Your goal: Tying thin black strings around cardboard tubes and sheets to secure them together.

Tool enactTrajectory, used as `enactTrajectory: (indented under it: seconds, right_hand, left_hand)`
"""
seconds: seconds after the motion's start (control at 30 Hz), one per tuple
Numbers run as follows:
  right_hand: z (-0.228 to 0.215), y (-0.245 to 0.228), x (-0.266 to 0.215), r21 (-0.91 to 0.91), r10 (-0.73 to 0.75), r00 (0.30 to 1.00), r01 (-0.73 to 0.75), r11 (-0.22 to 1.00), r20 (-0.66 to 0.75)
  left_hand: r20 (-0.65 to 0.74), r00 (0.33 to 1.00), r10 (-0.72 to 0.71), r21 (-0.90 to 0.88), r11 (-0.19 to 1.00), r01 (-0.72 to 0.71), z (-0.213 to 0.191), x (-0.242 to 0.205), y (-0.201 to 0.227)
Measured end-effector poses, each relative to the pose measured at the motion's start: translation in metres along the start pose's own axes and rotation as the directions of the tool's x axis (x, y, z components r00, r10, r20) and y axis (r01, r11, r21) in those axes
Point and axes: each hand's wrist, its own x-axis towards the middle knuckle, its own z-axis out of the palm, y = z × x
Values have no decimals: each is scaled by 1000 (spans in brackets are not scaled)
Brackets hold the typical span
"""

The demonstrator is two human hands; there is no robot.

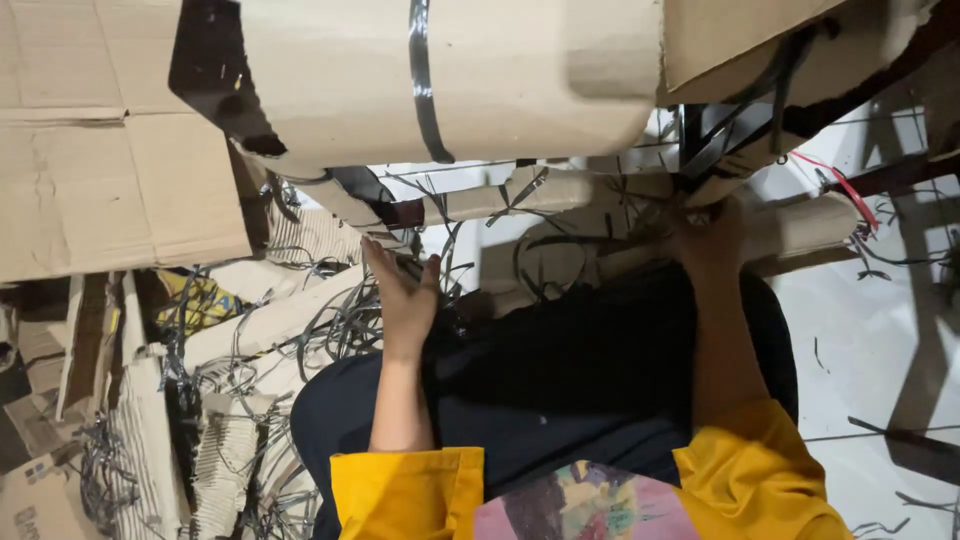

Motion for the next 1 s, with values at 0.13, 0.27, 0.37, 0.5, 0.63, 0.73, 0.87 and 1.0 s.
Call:
enactTrajectory:
  seconds: [0.13, 0.27, 0.37, 0.5, 0.63, 0.73, 0.87, 1.0]
  right_hand:
    - [13, 18, 7, 22, 29, 1000, -29, 999, 1]
    - [34, 105, 47, 27, -98, 995, 97, 995, 33]
    - [39, 113, 59, 26, -187, 982, 186, 982, 32]
    - [46, 87, 55, -25, -110, 992, 112, 993, 61]
    - [36, 26, 27, 19, -94, 992, 92, 996, 88]
    - [32, 21, 17, 172, -52, 981, 19, 985, 189]
    - [44, 31, 15, 209, -186, 936, 126, 970, 300]
    - [67, 37, 11, 241, -238, 913, 162, 957, 332]
  left_hand:
    - [34, 999, 34, -39, 999, -33, 7, 4, -1]
    - [17, 999, 27, -33, 999, -26, 13, 19, -10]
    - [-4, 1000, -24, -72, 997, 24, 13, 22, 16]
    - [-54, 998, -45, -180, 983, 35, 0, 42, 18]
    - [-90, 995, 39, -277, 959, -63, -5, 87, -30]
    - [-110, 990, 92, -343, 931, -125, -2, 99, -34]
    - [-127, 990, 67, -308, 946, -103, -15, 113, -31]
    - [-138, 989, 60, -163, 983, -82, -25, 125, -28]
